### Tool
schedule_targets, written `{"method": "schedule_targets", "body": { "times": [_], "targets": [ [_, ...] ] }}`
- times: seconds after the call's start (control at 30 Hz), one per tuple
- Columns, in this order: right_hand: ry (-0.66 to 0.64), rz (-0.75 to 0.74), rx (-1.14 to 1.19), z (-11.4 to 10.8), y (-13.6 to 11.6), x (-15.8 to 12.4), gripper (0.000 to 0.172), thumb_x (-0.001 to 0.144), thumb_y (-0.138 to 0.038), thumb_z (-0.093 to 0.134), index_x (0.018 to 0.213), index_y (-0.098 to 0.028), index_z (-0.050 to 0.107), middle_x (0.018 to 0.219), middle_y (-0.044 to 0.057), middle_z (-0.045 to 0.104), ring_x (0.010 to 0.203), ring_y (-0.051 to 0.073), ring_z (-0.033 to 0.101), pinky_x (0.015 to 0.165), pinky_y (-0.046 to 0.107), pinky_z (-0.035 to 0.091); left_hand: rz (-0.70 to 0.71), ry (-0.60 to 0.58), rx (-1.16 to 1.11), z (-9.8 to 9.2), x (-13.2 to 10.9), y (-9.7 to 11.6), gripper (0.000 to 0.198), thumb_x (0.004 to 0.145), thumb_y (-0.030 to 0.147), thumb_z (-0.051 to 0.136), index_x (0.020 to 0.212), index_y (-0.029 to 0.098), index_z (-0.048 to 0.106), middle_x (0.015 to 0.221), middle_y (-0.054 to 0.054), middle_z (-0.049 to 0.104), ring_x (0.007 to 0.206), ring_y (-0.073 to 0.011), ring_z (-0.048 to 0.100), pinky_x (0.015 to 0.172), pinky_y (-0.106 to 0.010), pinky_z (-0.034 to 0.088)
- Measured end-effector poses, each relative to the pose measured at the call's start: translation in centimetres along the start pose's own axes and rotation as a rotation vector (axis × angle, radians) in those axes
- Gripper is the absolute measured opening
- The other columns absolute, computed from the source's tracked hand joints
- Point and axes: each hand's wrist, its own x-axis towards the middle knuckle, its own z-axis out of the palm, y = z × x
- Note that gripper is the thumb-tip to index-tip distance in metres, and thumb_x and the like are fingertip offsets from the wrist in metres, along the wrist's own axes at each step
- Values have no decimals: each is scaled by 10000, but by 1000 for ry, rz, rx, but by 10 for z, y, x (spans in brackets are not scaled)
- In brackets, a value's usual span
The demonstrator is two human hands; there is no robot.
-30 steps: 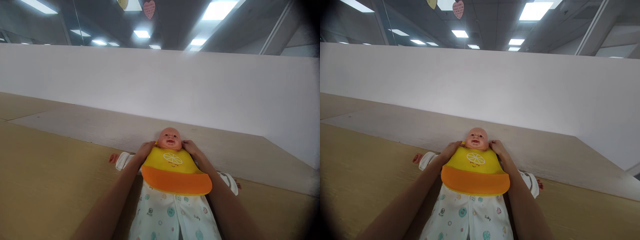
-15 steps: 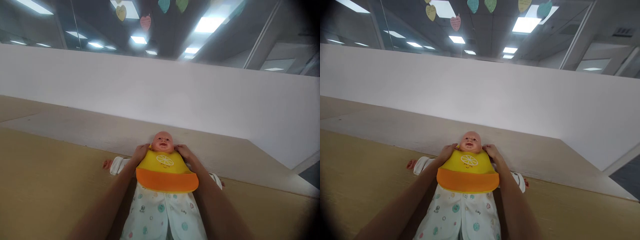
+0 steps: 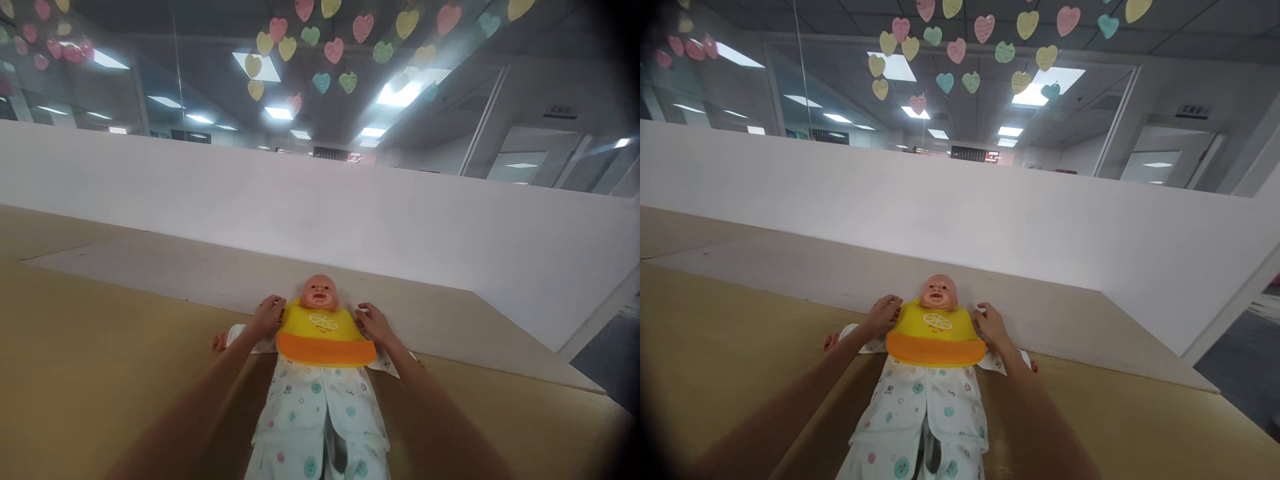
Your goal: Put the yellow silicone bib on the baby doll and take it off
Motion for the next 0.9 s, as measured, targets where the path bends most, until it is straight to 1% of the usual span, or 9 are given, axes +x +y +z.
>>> {"method": "schedule_targets", "body": {
  "times": [0.1, 0.2, 0.27, 0.37, 0.43, 0.5, 0.63, 0.73, 0.9],
  "targets": [
    [44, -136, -125, -23, -1, -21, 309, 741, -379, 494, 988, -197, 524, 768, 22, 619, 745, 163, 585, 710, 271, 424, 101, 10, 137, -18, -11, 2, 163, 701, 325, 521, 767, 197, 598, 822, -67, 641, 827, -223, 581, 786, -320, 411],
    [-18, -268, -275, -48, 4, -48, 156, 747, -337, 469, 839, -216, 501, 856, 27, 621, 826, 178, 578, 758, 297, 409, 179, -6, 230, -38, -25, 0, 197, 591, 200, 588, 781, 222, 631, 836, -43, 663, 883, -237, 580, 879, -331, 390],
    [-97, -265, -337, -62, 11, -65, 132, 716, -323, 519, 797, -231, 470, 901, 34, 617, 871, 194, 565, 784, 315, 398, 235, -39, 327, -48, -33, -2, 300, 544, 137, 591, 820, 238, 650, 914, -42, 682, 953, -247, 582, 922, -324, 382],
    [-197, -209, -402, -75, 22, -82, 228, 679, -360, 602, 805, -249, 448, 929, 45, 607, 872, 212, 540, 780, 329, 385, 283, -169, 716, -58, -39, -9, 446, 567, 128, 579, 992, 240, 655, 1100, -77, 659, 1082, -274, 551, 942, -340, 391],
    [-186, -172, -472, -77, 27, -88, 256, 696, -392, 578, 833, -242, 421, 918, 36, 594, 845, 207, 529, 749, 320, 377, 270, -250, 943, -60, -39, -13, 512, 606, 140, 567, 1110, 220, 619, 1163, -106, 631, 1107, -294, 542, 937, -383, 399],
    [-139, -137, -556, -77, 28, -89, 261, 710, -363, 538, 879, -231, 390, 907, 24, 582, 824, 196, 522, 721, 300, 365, 260, -273, 1033, -60, -37, -15, 531, 638, 127, 544, 1161, 208, 590, 1178, -113, 621, 1110, -297, 543, 944, -418, 389],
    [-124, -144, -616, -79, 23, -85, 331, 683, -257, 552, 970, -222, 390, 1069, 60, 581, 984, 208, 517, 802, 284, 358, 276, -226, 1105, -61, -37, -14, 470, 700, 121, 504, 1154, 211, 584, 1147, -102, 634, 1136, -291, 521, 962, -467, 349],
    [-122, -143, -648, -81, 22, -80, 382, 706, -251, 553, 1064, -218, 423, 1152, 83, 575, 1113, 232, 476, 883, 302, 345, 275, -167, 1146, -63, -40, -11, 376, 754, 167, 497, 1110, 217, 607, 1087, -105, 654, 1114, -295, 526, 949, -494, 329],
    [-88, -197, -760, -79, 21, -85, 479, 760, -211, 474, 1236, -176, 444, 1184, 116, 561, 1158, 270, 427, 919, 357, 337, 295, -54, 1143, -63, -49, -11, 294, 816, 160, 436, 1014, 213, 646, 982, -106, 675, 1042, -276, 544, 934, -468, 325]
  ]
}}
